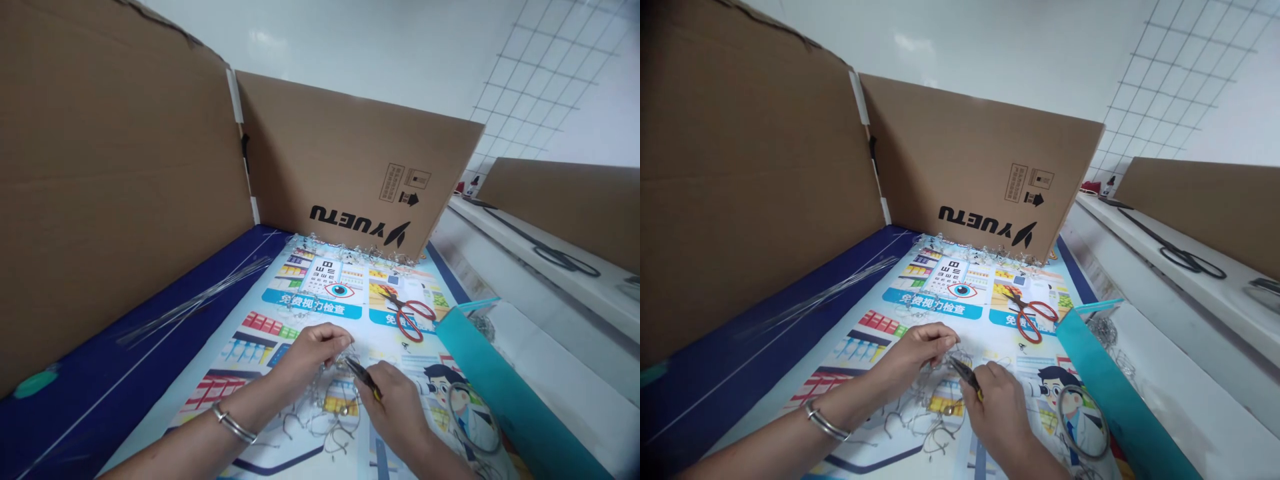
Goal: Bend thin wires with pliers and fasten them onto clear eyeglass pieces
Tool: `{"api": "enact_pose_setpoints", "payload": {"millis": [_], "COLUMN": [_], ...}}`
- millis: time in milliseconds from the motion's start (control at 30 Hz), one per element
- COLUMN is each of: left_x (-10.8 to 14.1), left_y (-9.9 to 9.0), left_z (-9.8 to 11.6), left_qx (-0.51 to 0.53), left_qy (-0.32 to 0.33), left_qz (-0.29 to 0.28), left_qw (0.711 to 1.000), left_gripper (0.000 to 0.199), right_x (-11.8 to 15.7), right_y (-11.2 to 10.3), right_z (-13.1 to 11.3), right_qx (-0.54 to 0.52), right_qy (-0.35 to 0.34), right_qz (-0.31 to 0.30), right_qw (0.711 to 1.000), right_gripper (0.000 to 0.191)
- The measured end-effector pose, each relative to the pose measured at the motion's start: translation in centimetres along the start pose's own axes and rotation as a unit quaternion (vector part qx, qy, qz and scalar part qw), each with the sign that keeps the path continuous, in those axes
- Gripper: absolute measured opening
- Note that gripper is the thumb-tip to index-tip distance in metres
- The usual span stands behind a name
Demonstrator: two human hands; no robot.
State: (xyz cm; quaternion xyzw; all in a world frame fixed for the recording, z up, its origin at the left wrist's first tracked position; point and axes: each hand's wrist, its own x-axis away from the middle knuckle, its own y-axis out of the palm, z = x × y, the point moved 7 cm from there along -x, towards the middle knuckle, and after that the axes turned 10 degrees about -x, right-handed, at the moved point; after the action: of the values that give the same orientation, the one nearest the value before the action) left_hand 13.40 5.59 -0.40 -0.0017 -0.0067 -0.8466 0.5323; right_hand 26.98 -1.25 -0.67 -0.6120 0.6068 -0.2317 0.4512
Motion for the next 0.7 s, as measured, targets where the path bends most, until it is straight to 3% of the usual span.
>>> {"api": "enact_pose_setpoints", "payload": {"millis": [167,333,700], "left_x": [-0.1,0.0,0.0], "left_y": [-1.0,-0.9,-0.4], "left_z": [1.1,1.4,0.0], "left_qx": [-0.094,-0.167,-0.148], "left_qy": [0.04,0.057,0.012], "left_qz": [0.051,0.058,0.048], "left_qw": [0.993,0.983,0.988], "left_gripper": [0.017,0.014,0.016], "right_x": [0.0,0.1,0.4], "right_y": [-0.6,-0.7,-0.3], "right_z": [-0.1,-0.8,-0.9], "right_qx": [0.057,0.104,0.139], "right_qy": [-0.014,-0.054,-0.064], "right_qz": [0.034,0.048,0.05], "right_qw": [0.998,0.992,0.987], "right_gripper": [0.017,0.015,0.015]}}
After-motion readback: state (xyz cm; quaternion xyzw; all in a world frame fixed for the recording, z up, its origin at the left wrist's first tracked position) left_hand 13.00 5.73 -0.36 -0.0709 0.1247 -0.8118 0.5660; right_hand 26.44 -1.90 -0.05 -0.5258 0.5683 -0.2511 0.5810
